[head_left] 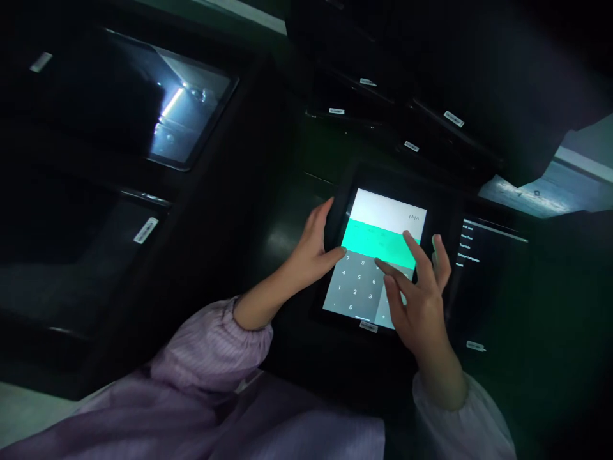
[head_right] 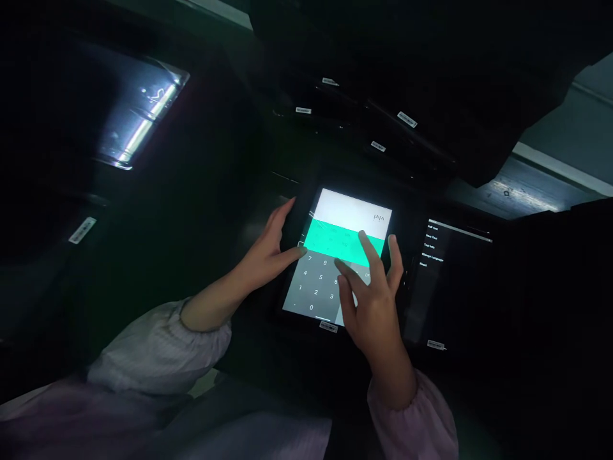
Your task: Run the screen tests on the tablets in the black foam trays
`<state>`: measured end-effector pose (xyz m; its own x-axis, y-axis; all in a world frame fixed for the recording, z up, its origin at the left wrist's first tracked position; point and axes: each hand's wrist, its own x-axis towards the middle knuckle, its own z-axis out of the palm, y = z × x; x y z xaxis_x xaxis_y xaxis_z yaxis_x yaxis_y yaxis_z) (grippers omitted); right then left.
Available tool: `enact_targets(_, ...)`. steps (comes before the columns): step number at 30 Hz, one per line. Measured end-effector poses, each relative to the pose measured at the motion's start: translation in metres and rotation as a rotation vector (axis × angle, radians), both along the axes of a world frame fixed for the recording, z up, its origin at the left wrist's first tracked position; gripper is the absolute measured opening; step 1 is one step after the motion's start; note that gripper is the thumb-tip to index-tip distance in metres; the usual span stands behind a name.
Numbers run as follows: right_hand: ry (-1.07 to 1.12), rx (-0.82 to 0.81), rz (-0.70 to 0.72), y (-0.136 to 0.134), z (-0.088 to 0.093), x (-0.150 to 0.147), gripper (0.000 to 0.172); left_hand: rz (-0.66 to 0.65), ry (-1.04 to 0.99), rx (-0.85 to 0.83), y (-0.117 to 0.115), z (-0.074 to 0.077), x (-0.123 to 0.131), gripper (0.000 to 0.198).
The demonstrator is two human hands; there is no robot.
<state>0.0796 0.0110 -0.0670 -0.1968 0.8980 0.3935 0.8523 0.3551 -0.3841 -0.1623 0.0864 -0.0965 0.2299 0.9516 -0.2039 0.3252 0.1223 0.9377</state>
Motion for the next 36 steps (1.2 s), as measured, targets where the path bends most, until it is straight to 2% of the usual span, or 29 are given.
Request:
enact_targets(3, -0.049, -0.071, 0.052, -0.003, -0.001, -0.008, 0.035, -0.026, 0.029, 0.022, -0.001, -0.004, -0.001, 0.101)
enact_targets(6, -0.051, -0.074, 0.054, -0.003, -0.001, -0.008, 0.035, -0.062, 0.062, 0.045, -0.001, -0.004, -0.002, 0.108)
enact_targets(8, -0.007, -0.02, -0.002, -0.001, -0.002, -0.003, 0.034, -0.112, 0.094, 0.046, 0.0, -0.003, -0.003, 0.115)
enact_targets(11, 0.049, 0.09, -0.161, 0.002, -0.004, 0.01, 0.033, -0.169, 0.133, 0.009, 0.002, 0.002, -0.003, 0.122)
enact_targets(13, 0.048, 0.101, -0.24, 0.003, -0.006, 0.017, 0.034, -0.175, 0.13, -0.015, 0.002, 0.005, -0.004, 0.122)
enact_targets(15, 0.034, 0.077, -0.259, 0.003, -0.009, 0.019, 0.035, -0.166, 0.113, -0.009, 0.002, 0.005, -0.004, 0.121)
enact_targets(20, -0.019, 0.031, -0.201, 0.003, -0.01, 0.01, 0.037, -0.118, 0.069, 0.005, 0.0, 0.003, -0.004, 0.112)
enact_targets(23, -0.033, 0.033, -0.181, 0.004, -0.009, 0.008, 0.037, -0.068, 0.064, -0.021, -0.001, 0.005, -0.002, 0.098)
enact_targets(26, 0.004, 0.068, -0.248, 0.004, -0.011, 0.013, 0.038, -0.005, 0.086, -0.02, 0.0, 0.009, 0.0, 0.081)
enact_targets(28, 0.02, 0.079, -0.266, 0.005, -0.013, 0.014, 0.037, 0.004, 0.106, -0.017, 0.0, 0.012, 0.0, 0.081)
enact_targets(32, 0.028, 0.04, -0.179, 0.006, -0.014, 0.005, 0.034, -0.027, 0.137, 0.052, 0.003, 0.014, -0.004, 0.082)
enact_targets(36, 0.062, 0.07, -0.165, 0.003, -0.005, 0.005, 0.034, -0.035, 0.204, 0.097, 0.009, 0.018, -0.013, 0.083)
